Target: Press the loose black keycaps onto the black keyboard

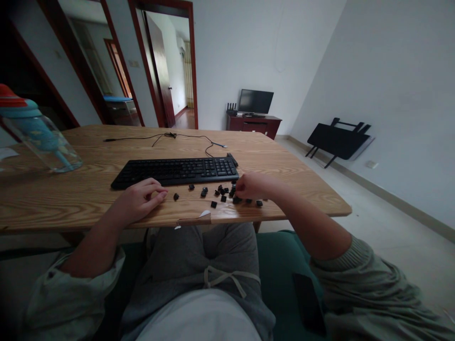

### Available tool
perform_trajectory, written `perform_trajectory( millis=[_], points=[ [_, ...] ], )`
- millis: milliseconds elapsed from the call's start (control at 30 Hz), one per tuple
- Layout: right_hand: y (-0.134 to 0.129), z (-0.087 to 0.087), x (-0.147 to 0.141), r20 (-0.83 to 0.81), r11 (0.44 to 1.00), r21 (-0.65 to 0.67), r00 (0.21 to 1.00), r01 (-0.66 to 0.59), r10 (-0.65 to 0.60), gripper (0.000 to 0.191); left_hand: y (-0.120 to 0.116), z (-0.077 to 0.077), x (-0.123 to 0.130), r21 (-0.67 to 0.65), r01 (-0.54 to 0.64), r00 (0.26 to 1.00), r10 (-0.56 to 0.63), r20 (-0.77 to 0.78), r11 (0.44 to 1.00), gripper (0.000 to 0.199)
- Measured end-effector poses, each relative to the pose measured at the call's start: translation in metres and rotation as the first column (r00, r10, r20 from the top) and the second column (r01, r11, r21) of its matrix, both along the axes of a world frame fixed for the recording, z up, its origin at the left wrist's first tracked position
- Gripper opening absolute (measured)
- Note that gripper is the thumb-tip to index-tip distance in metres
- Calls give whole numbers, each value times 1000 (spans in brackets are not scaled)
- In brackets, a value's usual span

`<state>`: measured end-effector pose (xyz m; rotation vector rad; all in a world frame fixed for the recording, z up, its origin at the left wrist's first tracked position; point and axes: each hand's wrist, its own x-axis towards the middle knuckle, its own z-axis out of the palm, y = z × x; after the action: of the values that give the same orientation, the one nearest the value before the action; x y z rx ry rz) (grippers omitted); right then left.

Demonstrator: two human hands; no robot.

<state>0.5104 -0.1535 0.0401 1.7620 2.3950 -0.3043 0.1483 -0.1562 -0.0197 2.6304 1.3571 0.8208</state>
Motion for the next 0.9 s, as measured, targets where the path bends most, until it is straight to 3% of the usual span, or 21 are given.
perform_trajectory(
  millis=[167, 433, 533, 600, 633, 700, 733, 800, 900],
  points=[
    [5, -3, 1, -29, 997, -17, 997, 70, -71, 27, 0, 0, 0, -4, -11, 1000, 11, -2, 1000, 38],
    [13, -7, -2, 2, 998, 40, 999, 40, -41, 18, 0, 1, -1, 4, 7, 1000, -8, 16, 1000, 35],
    [10, -1, 0, -222, 997, 81, 975, 17, 1, 18, -2, 2, 0, 53, 41, 998, -43, 52, 998, 29],
    [3, 0, -3, -527, 997, 80, 849, 12, 32, 24, -6, 6, 7, 107, 90, 988, -102, 118, 990, 24],
    [-2, -1, -7, -687, 998, 69, 726, 9, 41, 28, -9, 9, 12, 140, 123, 976, -145, 160, 982, 21],
    [-13, -7, -20, -914, 1000, 29, 405, 4, 25, 36, -16, 18, 28, 214, 203, 939, -252, 234, 955, 18],
    [-19, -12, -29, -969, 1000, 8, 247, -2, 8, 36, -20, 23, 38, 250, 252, 916, -314, 252, 935, 18],
    [-29, -21, -47, -999, 999, -33, 12, -40, -32, 33, -26, 37, 58, 318, 326, 875, -412, 254, 890, 21],
    [-36, -29, -70, -981, 994, -60, -178, -90, -75, 28, -29, 55, 81, 397, 379, 833, -495, 249, 836, 25]
  ],
)
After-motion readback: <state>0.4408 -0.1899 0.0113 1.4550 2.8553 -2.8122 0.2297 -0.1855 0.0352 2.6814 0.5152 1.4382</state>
